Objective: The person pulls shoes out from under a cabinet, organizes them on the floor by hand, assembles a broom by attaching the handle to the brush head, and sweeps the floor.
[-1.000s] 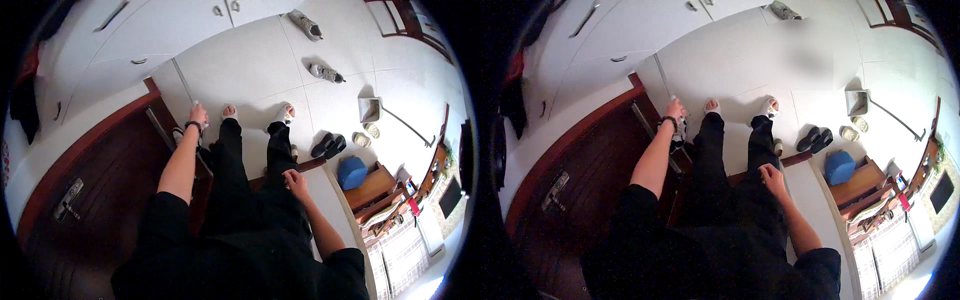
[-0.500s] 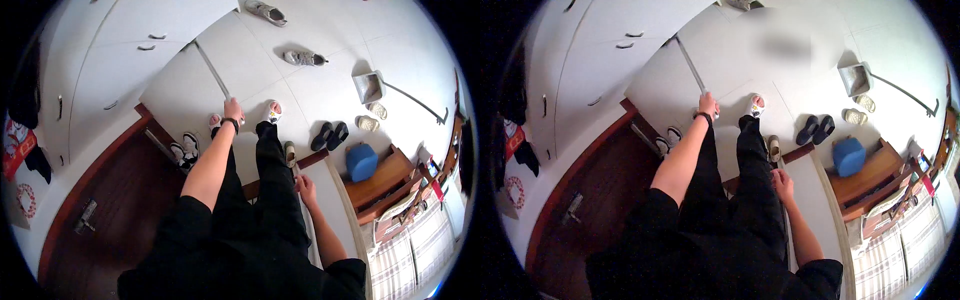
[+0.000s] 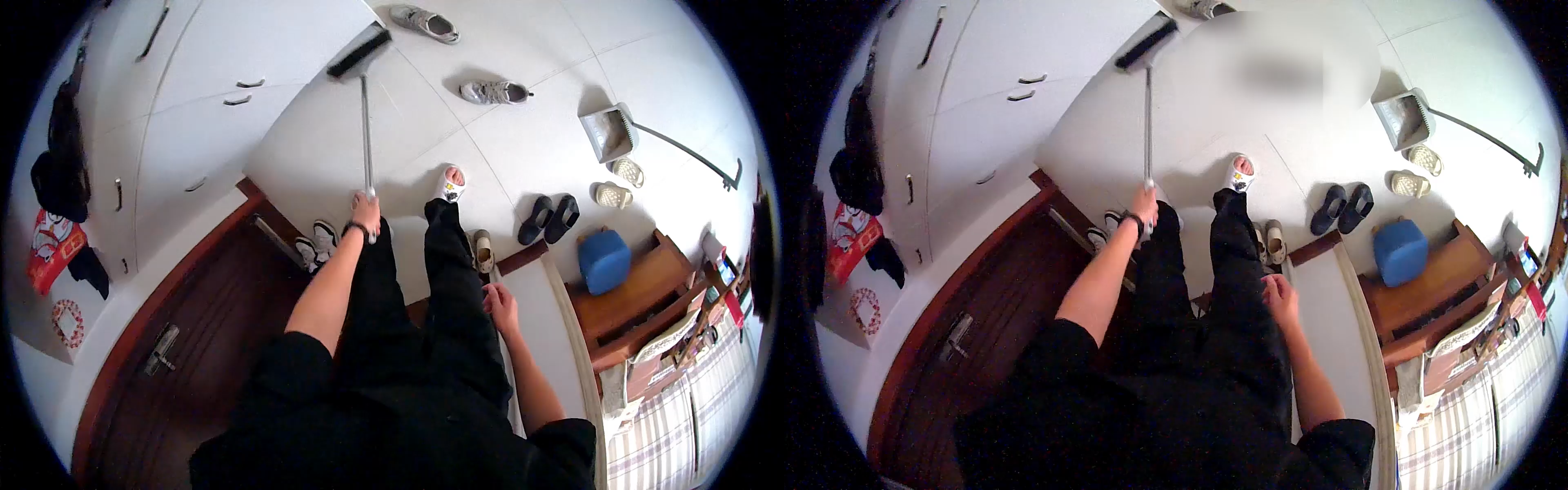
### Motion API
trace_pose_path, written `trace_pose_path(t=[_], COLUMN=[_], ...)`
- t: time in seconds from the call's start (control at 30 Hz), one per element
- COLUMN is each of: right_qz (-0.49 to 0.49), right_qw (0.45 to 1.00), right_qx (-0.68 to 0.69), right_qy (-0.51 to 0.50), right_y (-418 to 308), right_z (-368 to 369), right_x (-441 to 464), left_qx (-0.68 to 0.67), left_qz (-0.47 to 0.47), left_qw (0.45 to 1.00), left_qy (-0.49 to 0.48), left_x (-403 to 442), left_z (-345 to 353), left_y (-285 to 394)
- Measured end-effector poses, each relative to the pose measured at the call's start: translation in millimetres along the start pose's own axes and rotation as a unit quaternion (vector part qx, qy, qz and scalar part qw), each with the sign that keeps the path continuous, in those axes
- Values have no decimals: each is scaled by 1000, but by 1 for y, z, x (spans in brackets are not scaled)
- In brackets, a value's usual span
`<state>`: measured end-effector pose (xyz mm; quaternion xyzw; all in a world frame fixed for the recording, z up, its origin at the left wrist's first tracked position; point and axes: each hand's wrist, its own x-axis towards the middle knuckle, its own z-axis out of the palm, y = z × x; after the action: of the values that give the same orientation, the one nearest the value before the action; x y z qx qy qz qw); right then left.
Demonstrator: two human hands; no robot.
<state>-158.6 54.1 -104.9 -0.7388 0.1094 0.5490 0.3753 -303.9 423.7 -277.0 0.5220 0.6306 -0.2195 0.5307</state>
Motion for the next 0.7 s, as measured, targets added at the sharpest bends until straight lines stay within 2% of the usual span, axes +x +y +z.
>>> trace_pose_path(t=[0.03,0.07,0.17,0.27,0.3,0.5,0.57,0.6,0.63,0.67,0.7], right_qz=[-5,-6,-13,-17,-19,-25,-16,-9,-9,-12,-15], right_qw=[1000,1000,1000,999,1000,999,998,996,996,995,995], right_qx=[2,0,-21,-27,-17,-45,-67,-83,-86,-93,-101], right_qy=[-1,-2,-1,8,16,14,12,12,12,17,21], right_y=[-1,-3,-14,-15,-17,-22,-21,-22,-22,-25,-26], right_z=[-1,-2,-9,-16,-18,-27,-30,-31,-30,-29,-30], right_x=[2,1,2,5,6,0,-4,-5,-7,-10,-12], left_qx=[-5,-29,-229,-225,-200,74,117,165,108,241,157], left_qz=[7,-37,-94,-70,-27,0,21,46,-24,12,63], left_qw=[1000,997,962,968,977,997,992,982,992,967,980], left_qy=[-29,-55,-113,-87,-73,8,44,81,53,80,104], left_x=[-37,-45,-101,-123,-115,-22,25,16,-4,24,-33], left_z=[-6,-10,-33,-53,-58,-64,-32,-20,-5,13,18], left_y=[9,-8,-6,-1,-2,69,28,38,39,-11,6])
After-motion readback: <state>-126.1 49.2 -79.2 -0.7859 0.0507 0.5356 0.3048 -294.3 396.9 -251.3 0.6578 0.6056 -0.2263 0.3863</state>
